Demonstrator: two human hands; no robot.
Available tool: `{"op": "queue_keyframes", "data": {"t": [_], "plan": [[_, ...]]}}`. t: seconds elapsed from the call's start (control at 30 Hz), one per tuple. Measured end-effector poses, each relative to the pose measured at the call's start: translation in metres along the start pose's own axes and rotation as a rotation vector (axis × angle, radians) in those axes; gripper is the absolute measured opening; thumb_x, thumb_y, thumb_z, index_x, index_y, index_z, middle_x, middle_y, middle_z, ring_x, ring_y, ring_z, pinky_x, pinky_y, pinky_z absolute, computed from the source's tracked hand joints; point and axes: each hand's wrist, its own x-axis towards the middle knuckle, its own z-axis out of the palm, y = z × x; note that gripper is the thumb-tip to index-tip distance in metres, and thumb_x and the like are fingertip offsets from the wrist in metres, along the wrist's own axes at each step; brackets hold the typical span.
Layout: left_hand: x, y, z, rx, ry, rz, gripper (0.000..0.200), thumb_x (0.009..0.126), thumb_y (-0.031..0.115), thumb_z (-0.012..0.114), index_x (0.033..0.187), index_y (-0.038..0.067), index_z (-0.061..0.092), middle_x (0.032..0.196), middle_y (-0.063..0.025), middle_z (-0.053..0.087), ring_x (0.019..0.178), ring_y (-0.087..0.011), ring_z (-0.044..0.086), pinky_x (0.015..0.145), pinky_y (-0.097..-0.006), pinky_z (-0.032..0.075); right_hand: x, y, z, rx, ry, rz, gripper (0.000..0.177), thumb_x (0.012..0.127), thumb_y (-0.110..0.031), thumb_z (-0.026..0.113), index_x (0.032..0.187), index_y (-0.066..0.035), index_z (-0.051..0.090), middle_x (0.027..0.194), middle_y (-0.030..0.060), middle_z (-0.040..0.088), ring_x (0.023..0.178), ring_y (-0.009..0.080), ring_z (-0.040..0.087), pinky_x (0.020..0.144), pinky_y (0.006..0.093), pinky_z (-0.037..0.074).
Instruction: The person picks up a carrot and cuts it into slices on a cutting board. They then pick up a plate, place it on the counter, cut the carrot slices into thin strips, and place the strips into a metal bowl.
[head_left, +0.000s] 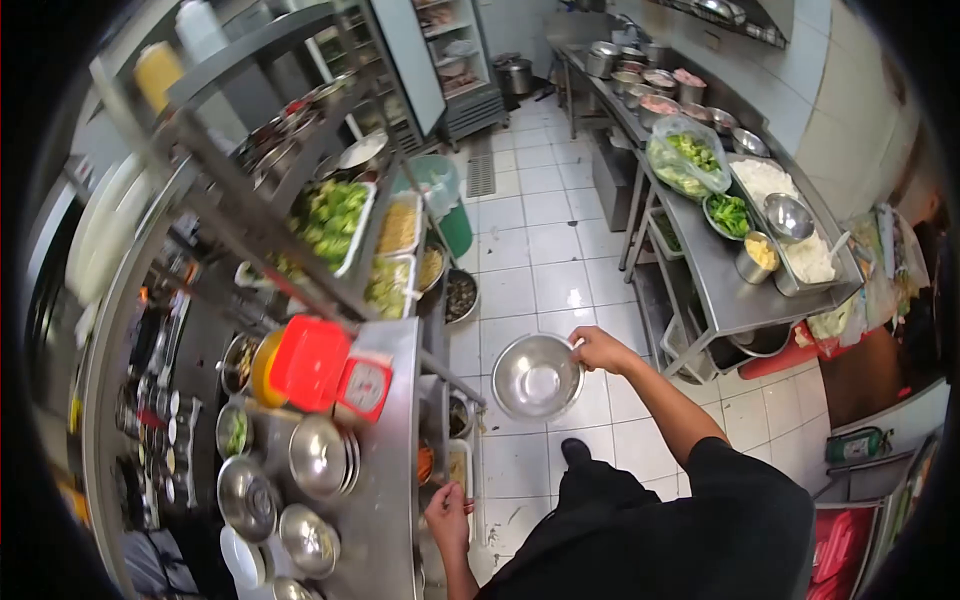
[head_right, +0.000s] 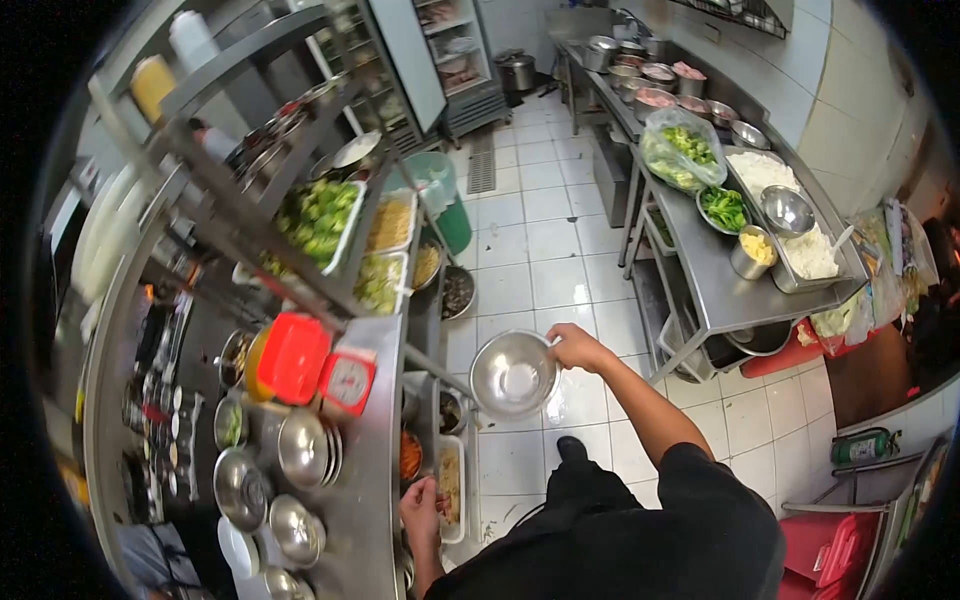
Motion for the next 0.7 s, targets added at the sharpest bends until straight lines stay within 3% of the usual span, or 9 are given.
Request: {"op": "queue_keyframes", "data": {"t": [0.07, 0.13, 0.27, 0.33, 0.47, 0.6, 0.63, 0.67, 0.7], "plan": [[0.035, 0.009, 0.038, 0.134, 0.011, 0.006, 0.027, 0.098, 0.017, 0.069, 0.114, -0.004, 0.068, 0.088, -0.0100, 0.068, 0.069, -0.0163, 0.068, 0.062, -0.0286, 0.058, 0.038, 0.036, -0.048, 0.150, 0.189, 0.066, 0.030, 0.080, -0.004, 0.070, 0.106, 0.003, 0.057, 0.067, 0.0090, 0.059, 0.055, 0.0163, 0.057, 0.045, 0.0315, 0.045], [0.065, 0.024, 0.065, 0.157, 0.024, 0.062, 0.026, 0.096, 0.018, 0.071, 0.112, -0.002, 0.069, 0.089, -0.0104, 0.069, 0.070, -0.0161, 0.068, 0.061, -0.0288, 0.057, 0.070, 0.072, -0.078, 0.117, 0.321, 0.115, 0.021, 0.081, -0.001, 0.064, 0.099, 0.001, 0.055, 0.066, 0.0104, 0.058, 0.051, 0.0183, 0.056, 0.040, 0.0321, 0.043], [0.117, 0.037, 0.094, 0.259, 0.047, 0.050, 0.027, 0.094, 0.017, 0.072, 0.111, -0.003, 0.069, 0.090, -0.0101, 0.070, 0.068, -0.0162, 0.068, 0.058, -0.0292, 0.055, 0.113, 0.107, -0.121, 0.133, 0.233, 0.262, 0.008, 0.080, 0.000, 0.062, 0.084, 0.003, 0.056, 0.062, 0.0119, 0.057, 0.045, 0.0199, 0.053, 0.036, 0.0343, 0.041], [0.142, 0.043, 0.111, 0.342, 0.066, 0.034, 0.028, 0.093, 0.017, 0.072, 0.111, -0.003, 0.069, 0.090, -0.0100, 0.070, 0.067, -0.0162, 0.067, 0.056, -0.0294, 0.054, 0.134, 0.112, -0.135, 0.205, 0.221, 0.331, 0.010, 0.081, -0.001, 0.061, 0.072, 0.003, 0.059, 0.059, 0.0134, 0.057, 0.044, 0.0206, 0.053, 0.035, 0.0340, 0.040], [0.192, 0.031, 0.135, 0.429, 0.129, -0.054, 0.027, 0.094, 0.018, 0.071, 0.107, -0.005, 0.070, 0.090, -0.0128, 0.072, 0.065, -0.0186, 0.068, 0.058, -0.0332, 0.057, 0.199, 0.121, -0.166, 0.391, 0.292, 0.392, 0.012, 0.082, 0.000, 0.060, 0.071, 0.004, 0.060, 0.060, 0.0148, 0.058, 0.044, 0.0210, 0.053, 0.036, 0.0341, 0.041], [0.258, -0.012, 0.151, 0.478, 0.200, -0.182, 0.023, 0.089, 0.017, 0.074, 0.095, -0.005, 0.072, 0.071, -0.0109, 0.068, 0.057, -0.0197, 0.066, 0.054, -0.0351, 0.054, 0.286, 0.095, -0.213, 0.428, 0.334, 0.448, 0.012, 0.083, 0.000, 0.060, 0.073, 0.005, 0.060, 0.061, 0.0151, 0.059, 0.043, 0.0218, 0.052, 0.037, 0.0336, 0.041], [0.271, -0.010, 0.163, 0.468, 0.241, -0.298, 0.022, 0.089, 0.017, 0.074, 0.088, -0.005, 0.071, 0.063, -0.0115, 0.063, 0.055, -0.0202, 0.065, 0.053, -0.0387, 0.053, 0.315, 0.087, -0.232, 0.386, 0.342, 0.435, 0.012, 0.083, -0.001, 0.059, 0.072, 0.004, 0.060, 0.061, 0.0148, 0.058, 0.043, 0.0220, 0.052, 0.037, 0.0335, 0.041], [0.281, -0.012, 0.170, 0.470, 0.206, -0.301, 0.021, 0.091, 0.014, 0.070, 0.098, -0.006, 0.070, 0.074, -0.0144, 0.067, 0.056, -0.0244, 0.064, 0.052, -0.0402, 0.053, 0.349, 0.079, -0.255, 0.347, 0.355, 0.420, 0.013, 0.083, -0.001, 0.059, 0.071, 0.003, 0.059, 0.060, 0.0144, 0.058, 0.044, 0.0221, 0.053, 0.037, 0.0334, 0.041], [0.324, -0.058, 0.156, 0.492, 0.183, -0.397, 0.019, 0.090, 0.014, 0.070, 0.091, -0.005, 0.067, 0.073, -0.0156, 0.065, 0.056, -0.0252, 0.064, 0.051, -0.0427, 0.053, 0.381, 0.066, -0.283, 0.405, 0.411, 0.398, 0.013, 0.084, -0.002, 0.058, 0.071, 0.002, 0.059, 0.060, 0.0136, 0.057, 0.044, 0.0219, 0.053, 0.037, 0.0334, 0.041]]}}
